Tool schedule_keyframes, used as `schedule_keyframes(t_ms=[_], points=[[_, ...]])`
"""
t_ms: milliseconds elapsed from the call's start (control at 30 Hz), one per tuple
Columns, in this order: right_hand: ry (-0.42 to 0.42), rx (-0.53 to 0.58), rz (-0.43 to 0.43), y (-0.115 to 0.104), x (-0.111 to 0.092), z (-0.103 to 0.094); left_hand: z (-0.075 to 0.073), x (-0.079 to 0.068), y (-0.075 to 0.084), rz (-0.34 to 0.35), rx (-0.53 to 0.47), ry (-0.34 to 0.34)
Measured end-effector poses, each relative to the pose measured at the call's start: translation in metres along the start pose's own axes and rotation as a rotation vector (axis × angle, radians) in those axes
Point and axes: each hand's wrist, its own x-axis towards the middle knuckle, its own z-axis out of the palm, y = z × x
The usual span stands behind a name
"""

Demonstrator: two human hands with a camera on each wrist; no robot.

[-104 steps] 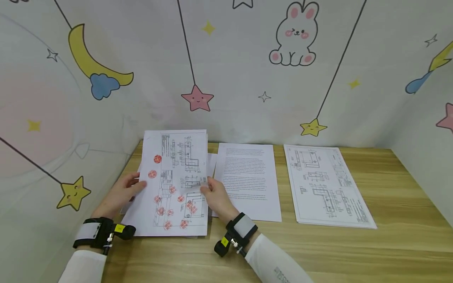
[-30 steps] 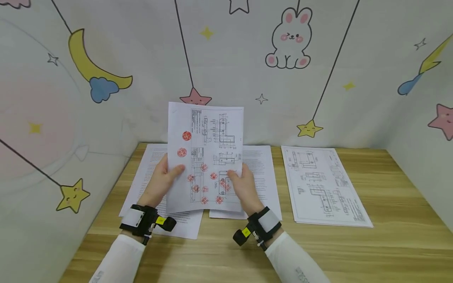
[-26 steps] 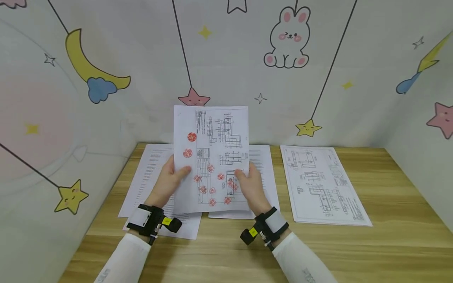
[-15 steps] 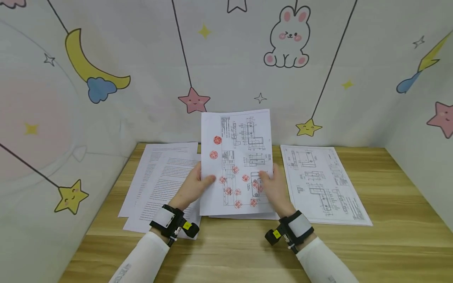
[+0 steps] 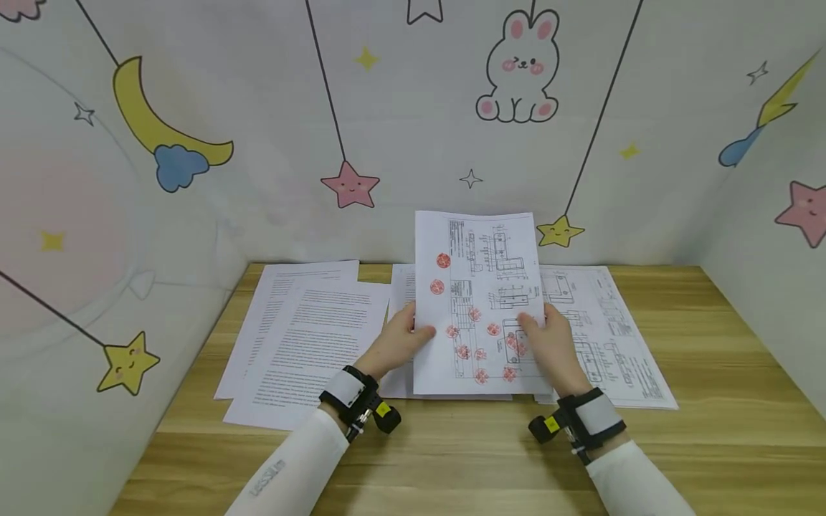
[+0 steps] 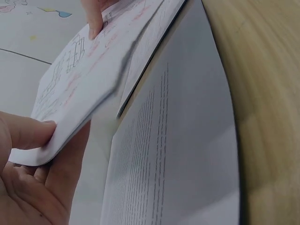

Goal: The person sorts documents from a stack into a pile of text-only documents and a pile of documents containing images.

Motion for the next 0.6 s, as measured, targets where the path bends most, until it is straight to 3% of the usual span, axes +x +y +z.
schedule_keyframes(t_ms=[167,367,600], points=[[0.014,-0.080,0.055,0.008,0.005,-0.018,0.013,0.007,0.006,-0.002,0.021,-0.085],[0.028,-0.157,0.082,0.019,0.009,-0.039,0.031,0.017,0.011,-0.068,-0.036,-0.072],[0.019,-0.218,0.103,0.038,0.012,-0.064,0.061,0.027,0.020,-0.062,-0.057,-0.103]])
